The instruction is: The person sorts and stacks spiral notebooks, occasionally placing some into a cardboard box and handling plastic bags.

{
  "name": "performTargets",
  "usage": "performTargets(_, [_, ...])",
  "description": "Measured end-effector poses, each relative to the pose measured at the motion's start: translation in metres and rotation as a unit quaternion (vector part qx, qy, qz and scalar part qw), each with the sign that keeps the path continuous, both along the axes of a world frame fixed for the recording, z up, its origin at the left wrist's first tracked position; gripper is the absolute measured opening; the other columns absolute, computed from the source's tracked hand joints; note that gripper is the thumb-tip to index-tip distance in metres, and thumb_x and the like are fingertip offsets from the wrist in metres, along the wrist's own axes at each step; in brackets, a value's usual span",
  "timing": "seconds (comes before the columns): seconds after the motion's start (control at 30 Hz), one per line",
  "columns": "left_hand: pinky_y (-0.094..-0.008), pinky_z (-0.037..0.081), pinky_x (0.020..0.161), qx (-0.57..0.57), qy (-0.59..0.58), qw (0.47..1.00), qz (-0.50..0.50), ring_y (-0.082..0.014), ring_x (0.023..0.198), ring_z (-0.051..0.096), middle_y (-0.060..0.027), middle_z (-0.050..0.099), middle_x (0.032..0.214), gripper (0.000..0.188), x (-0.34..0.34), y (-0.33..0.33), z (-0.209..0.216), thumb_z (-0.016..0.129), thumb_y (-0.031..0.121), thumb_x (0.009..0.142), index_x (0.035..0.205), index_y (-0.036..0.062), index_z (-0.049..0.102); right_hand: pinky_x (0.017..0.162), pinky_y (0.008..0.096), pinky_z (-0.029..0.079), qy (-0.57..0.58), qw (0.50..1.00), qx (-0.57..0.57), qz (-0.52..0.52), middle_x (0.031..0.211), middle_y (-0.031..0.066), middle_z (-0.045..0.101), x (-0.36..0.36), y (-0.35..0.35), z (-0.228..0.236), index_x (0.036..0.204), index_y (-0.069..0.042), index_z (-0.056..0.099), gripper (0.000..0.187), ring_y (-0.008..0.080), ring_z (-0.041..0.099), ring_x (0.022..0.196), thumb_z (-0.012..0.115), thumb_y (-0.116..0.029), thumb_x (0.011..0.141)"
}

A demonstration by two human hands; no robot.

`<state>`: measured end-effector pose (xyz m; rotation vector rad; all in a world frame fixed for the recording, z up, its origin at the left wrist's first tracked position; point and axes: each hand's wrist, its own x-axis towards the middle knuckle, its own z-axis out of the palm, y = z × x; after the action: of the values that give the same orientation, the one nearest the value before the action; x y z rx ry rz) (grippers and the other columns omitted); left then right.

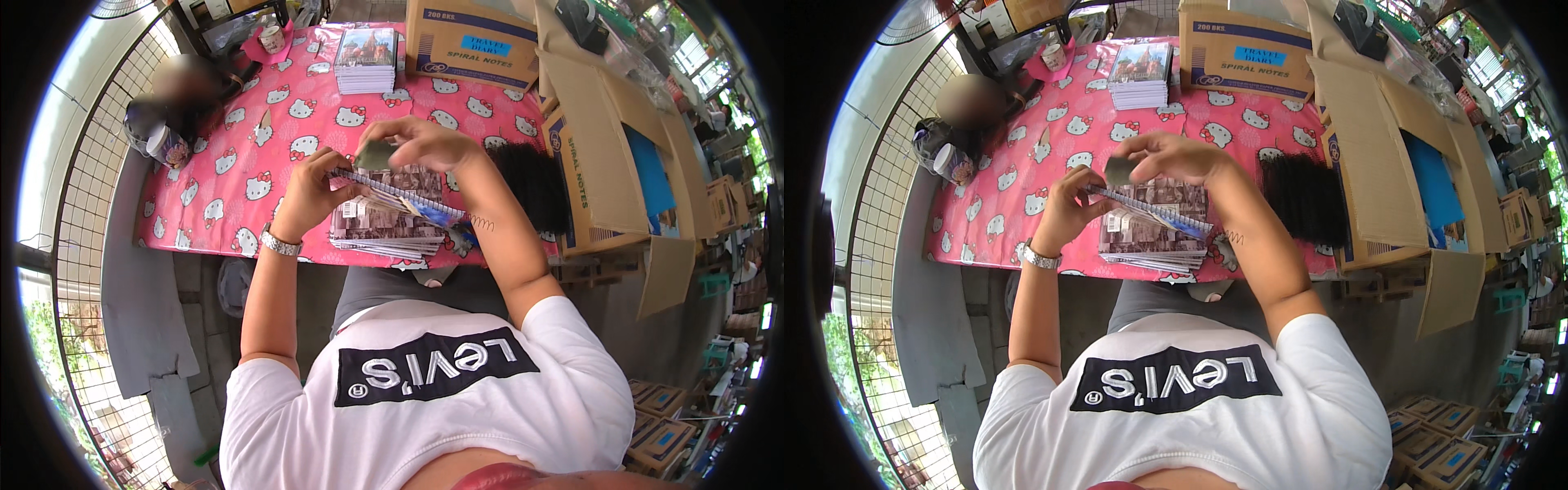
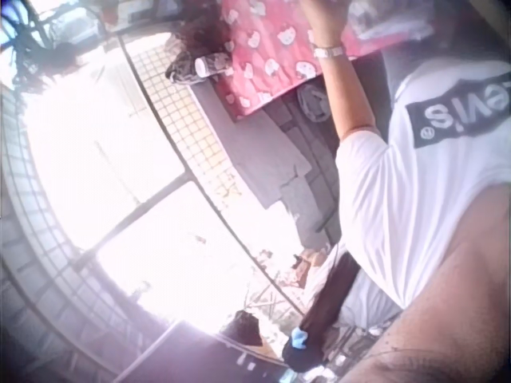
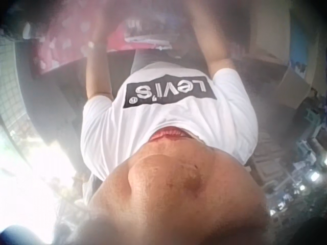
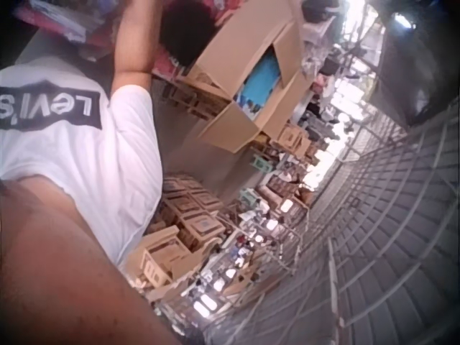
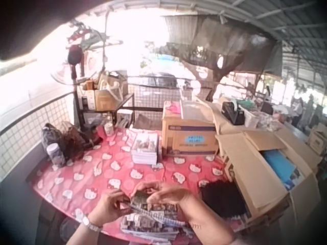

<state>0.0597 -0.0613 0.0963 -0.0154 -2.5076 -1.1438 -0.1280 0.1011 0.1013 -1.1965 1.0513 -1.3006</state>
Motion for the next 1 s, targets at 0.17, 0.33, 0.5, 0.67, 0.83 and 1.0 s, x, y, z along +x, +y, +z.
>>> performTargets(0.17, [-0.0280,0.050,0.062,0.016,0.002,0.999,0.037,-0.0126,0.071,0.062,-0.0065,0.063,0.080,0.029,0.005,0.000,-0.002,0.084,0.011,0.072,0.090,-0.0011,0.065,0.091,0.0314,0.045,0.314,0.942,0.082,-0.086,0.105,0.0087,0.064,-0.013,-0.003,-0.028,0.109,0.000,0.067,0.053,0.0185,0.059,0.102,0.078,-0.038,0.074])
performTargets(0.33, [-0.0233,0.049,0.060,0.220,0.068,0.970,0.080,-0.0076,0.067,0.063,-0.0044,0.067,0.078,0.015,-0.016,0.023,-0.018,0.072,0.004,0.084,0.097,-0.0022,0.066,0.100,0.0445,0.042,0.475,0.733,0.270,-0.405,0.125,0.0210,0.059,-0.085,0.083,-0.161,0.122,-0.005,0.062,0.057,0.0372,0.053,0.120,0.074,-0.040,0.079])
performTargets(0.5, [-0.0224,0.052,0.058,0.275,0.059,0.948,0.152,-0.0086,0.066,0.063,-0.0062,0.068,0.086,0.020,0.008,0.037,-0.035,0.065,0.000,0.090,0.109,-0.0048,0.064,0.113,0.0450,0.030,0.499,0.705,0.122,-0.489,0.139,0.0253,0.046,-0.003,0.140,-0.196,0.142,0.001,0.039,0.072,0.0408,0.040,0.133,0.068,-0.032,0.084])
performTargets(0.67, [-0.0219,0.045,0.051,0.191,0.107,0.956,0.196,-0.0047,0.061,0.057,-0.0064,0.067,0.080,0.024,0.001,0.042,-0.050,0.069,0.014,0.091,0.111,0.0017,0.065,0.114,0.0483,0.026,0.613,0.687,0.223,-0.322,0.143,0.0186,0.045,0.069,0.197,-0.187,0.141,-0.002,0.043,0.068,0.0353,0.041,0.134,0.069,-0.028,0.084])
performTargets(0.83, [-0.0230,0.043,0.053,0.122,0.103,0.970,0.181,-0.0082,0.059,0.050,-0.0077,0.067,0.084,0.029,-0.008,0.044,-0.042,0.074,0.017,0.087,0.110,0.0034,0.064,0.107,0.0483,0.031,0.585,0.698,0.165,-0.379,0.120,0.0123,0.061,0.058,0.204,-0.183,0.127,-0.006,0.059,0.050,0.0290,0.053,0.119,0.071,-0.025,0.082])
performTargets(1.0, [-0.0240,0.043,0.053,0.157,0.099,0.962,0.202,-0.0093,0.061,0.052,-0.0073,0.067,0.085,0.023,-0.012,0.039,-0.057,0.074,0.014,0.086,0.104,0.0020,0.066,0.091,0.0405,0.047,0.410,0.714,0.006,-0.567,0.109,0.0116,0.062,0.087,0.156,-0.123,0.116,-0.004,0.067,0.041,0.0286,0.060,0.104,0.076,-0.015,0.078])
